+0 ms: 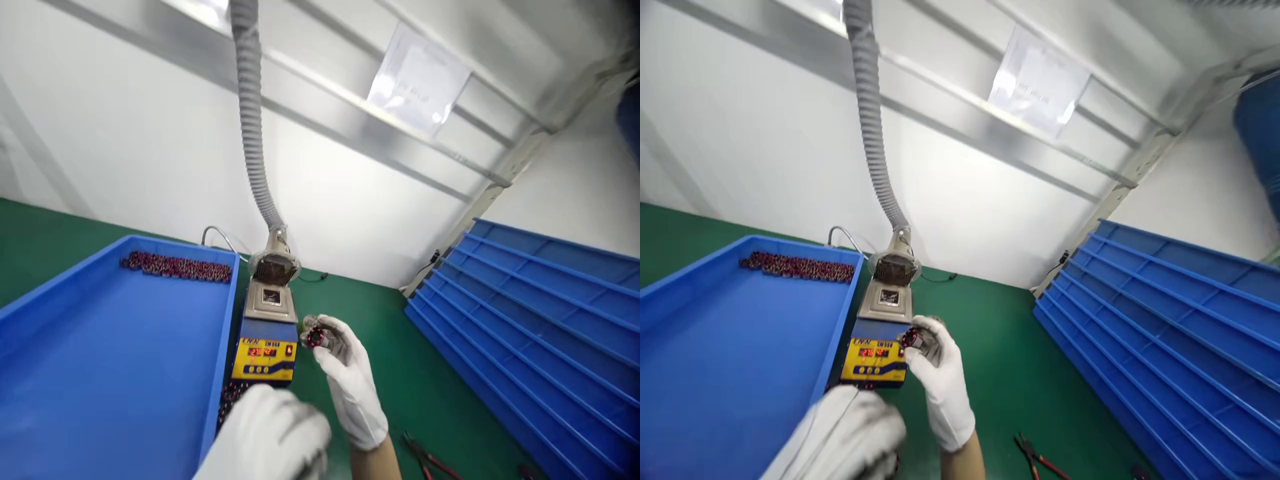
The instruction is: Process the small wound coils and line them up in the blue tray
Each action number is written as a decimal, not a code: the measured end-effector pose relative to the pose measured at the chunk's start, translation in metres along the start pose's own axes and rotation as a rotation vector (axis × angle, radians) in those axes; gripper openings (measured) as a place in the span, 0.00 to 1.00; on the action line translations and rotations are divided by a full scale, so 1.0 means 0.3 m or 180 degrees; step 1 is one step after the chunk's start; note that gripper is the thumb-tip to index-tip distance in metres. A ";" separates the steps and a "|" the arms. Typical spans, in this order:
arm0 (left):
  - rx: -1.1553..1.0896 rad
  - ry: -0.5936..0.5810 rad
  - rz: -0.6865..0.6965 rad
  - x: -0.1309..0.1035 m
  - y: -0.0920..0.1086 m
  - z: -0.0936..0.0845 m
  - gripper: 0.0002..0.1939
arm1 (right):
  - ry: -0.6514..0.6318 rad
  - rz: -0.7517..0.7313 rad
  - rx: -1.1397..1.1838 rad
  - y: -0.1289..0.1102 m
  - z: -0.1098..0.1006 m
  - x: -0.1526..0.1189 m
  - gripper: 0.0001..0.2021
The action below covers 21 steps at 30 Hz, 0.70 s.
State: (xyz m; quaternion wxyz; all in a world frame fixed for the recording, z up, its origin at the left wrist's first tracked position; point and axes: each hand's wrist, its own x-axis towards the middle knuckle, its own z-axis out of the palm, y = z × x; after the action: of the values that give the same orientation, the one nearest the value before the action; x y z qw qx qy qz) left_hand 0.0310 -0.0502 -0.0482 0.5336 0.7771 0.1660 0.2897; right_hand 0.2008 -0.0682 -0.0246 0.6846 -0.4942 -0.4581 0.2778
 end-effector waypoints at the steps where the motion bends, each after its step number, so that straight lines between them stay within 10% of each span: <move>1: 0.0205 0.0285 0.0169 0.025 0.027 -0.030 0.14 | 0.0062 -0.0121 0.0334 -0.031 0.031 0.003 0.17; 7: 0.1865 0.2022 0.1495 0.117 0.074 -0.097 0.25 | 0.0008 -0.0689 0.1153 -0.041 0.155 0.011 0.12; 15: 0.1842 0.1597 0.1630 0.142 0.009 -0.141 0.17 | -0.0736 -0.0697 0.0522 -0.037 0.088 0.041 0.12; 21: 0.2359 0.1545 0.2047 0.139 0.066 -0.144 0.11 | -0.0248 -0.0521 0.1023 -0.032 0.118 0.033 0.10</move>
State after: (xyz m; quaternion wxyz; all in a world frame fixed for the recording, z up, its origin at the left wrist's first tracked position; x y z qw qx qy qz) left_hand 0.0352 -0.0023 -0.0072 0.0550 0.8355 0.1294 0.5312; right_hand 0.1723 -0.0484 -0.0089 0.7568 -0.3284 -0.4727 0.3097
